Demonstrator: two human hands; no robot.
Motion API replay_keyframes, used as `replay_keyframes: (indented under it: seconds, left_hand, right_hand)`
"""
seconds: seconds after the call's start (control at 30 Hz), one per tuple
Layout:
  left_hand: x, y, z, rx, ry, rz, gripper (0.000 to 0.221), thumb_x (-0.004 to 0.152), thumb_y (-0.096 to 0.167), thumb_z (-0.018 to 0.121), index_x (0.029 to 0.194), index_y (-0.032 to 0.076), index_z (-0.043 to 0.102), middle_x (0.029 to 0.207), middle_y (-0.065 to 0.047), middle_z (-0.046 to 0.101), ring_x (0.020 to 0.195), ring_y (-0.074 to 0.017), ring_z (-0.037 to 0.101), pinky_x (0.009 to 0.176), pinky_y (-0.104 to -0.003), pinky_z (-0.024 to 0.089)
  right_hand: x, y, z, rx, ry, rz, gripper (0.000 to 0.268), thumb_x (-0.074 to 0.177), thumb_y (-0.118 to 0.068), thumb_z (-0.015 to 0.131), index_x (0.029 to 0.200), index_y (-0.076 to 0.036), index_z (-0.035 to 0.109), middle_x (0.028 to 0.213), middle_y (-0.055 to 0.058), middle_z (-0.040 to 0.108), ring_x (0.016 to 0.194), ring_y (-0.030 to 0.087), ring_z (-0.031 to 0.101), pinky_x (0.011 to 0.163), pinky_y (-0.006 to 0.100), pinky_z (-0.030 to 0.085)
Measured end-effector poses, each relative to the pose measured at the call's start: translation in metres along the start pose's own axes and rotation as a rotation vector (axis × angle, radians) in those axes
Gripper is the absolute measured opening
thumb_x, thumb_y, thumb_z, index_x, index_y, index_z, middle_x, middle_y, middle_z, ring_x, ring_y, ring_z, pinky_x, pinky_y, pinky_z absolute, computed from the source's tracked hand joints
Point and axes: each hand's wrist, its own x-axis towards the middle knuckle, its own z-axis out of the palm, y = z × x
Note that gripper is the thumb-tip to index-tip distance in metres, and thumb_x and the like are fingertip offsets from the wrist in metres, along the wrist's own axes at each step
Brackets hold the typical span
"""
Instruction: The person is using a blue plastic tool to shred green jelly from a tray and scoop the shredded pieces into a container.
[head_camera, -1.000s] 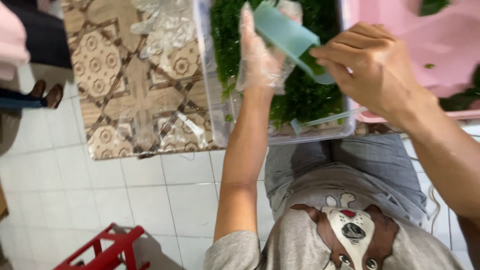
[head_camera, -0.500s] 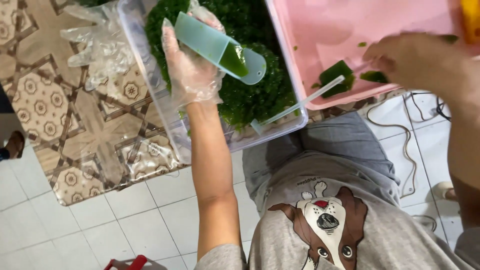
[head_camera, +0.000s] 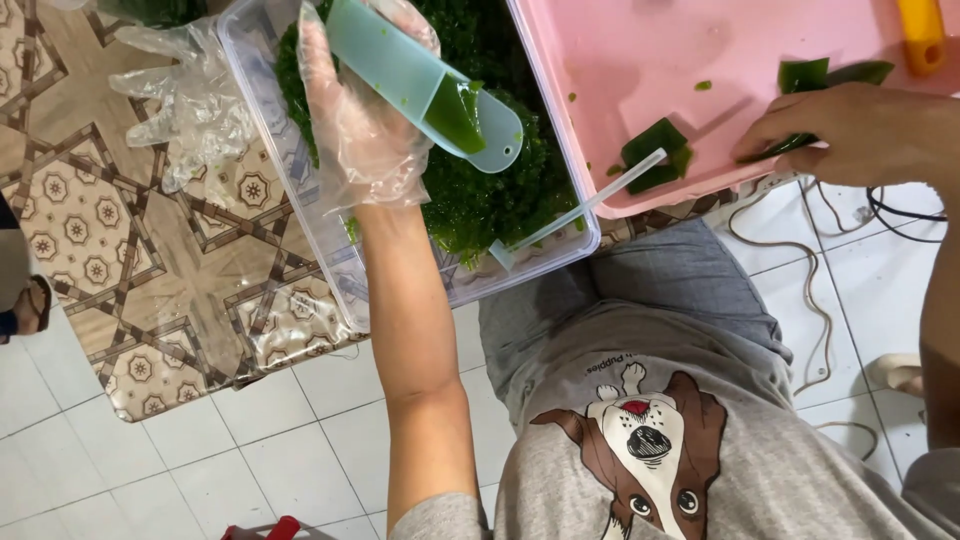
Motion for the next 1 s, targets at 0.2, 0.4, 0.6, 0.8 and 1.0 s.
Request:
replay_keyframes:
  seconds: [0.2,0.4,0.6,0.8,1.0]
  left_hand:
    - [0.0,-0.013,-0.008,0.142,-0.122,0.086,0.048,0.096,0.051,0.05,0.091,0.004,0.056,0.089,-0.008,0.056,0.079,-0.0171,0.056,0.073,-0.027,0.049]
    - [0.001,-0.025,-0.05,-0.428,0.167,-0.105,0.048,0.091,0.043,0.073,0.117,0.004,0.063,0.116,-0.014,0.065,0.102,-0.0269,0.066,0.095,-0.039,0.058]
    - [-0.005,-0.021,-0.033,-0.473,0.167,-0.104,0.047,0.095,0.042,0.071,0.123,0.005,0.061,0.119,-0.009,0.066,0.105,-0.0224,0.067,0.096,-0.036,0.059]
    - [0.0,-0.024,-0.029,-0.44,0.236,-0.11,0.044,0.095,0.044,0.067,0.117,0.007,0.062,0.109,-0.011,0.066,0.096,-0.0247,0.067,0.089,-0.037,0.058]
    - [0.009,-0.031,-0.043,-0.617,0.187,-0.134,0.055,0.099,0.043,0.064,0.132,0.0,0.056,0.11,-0.011,0.066,0.102,-0.0218,0.066,0.095,-0.035,0.059]
  right_hand:
    - [0.017,0.016,-0.005,-0.118,0.104,0.017,0.033,0.097,-0.017,0.065,0.117,-0.041,0.077,0.112,-0.016,0.083,0.086,0.016,0.078,0.084,0.03,0.054]
    - [-0.007,-0.027,-0.03,0.541,0.324,-0.096,0.025,0.104,-0.005,0.059,0.126,-0.011,0.069,0.121,0.012,0.072,0.102,0.029,0.068,0.103,0.049,0.05]
    - [-0.019,-0.047,-0.035,0.332,0.437,-0.024,0.045,0.104,-0.003,0.061,0.147,-0.015,0.06,0.135,0.017,0.066,0.114,0.036,0.066,0.088,0.051,0.057]
    - [-0.003,-0.053,0.007,0.164,0.411,-0.012,0.037,0.101,-0.008,0.065,0.135,-0.003,0.054,0.121,0.017,0.065,0.057,0.027,0.063,0.048,0.037,0.056]
    - [0.081,-0.02,0.039,-0.068,1.193,-0.442,0.038,0.085,0.006,0.076,0.122,-0.004,0.073,0.108,0.011,0.07,0.099,0.035,0.065,0.062,0.043,0.058]
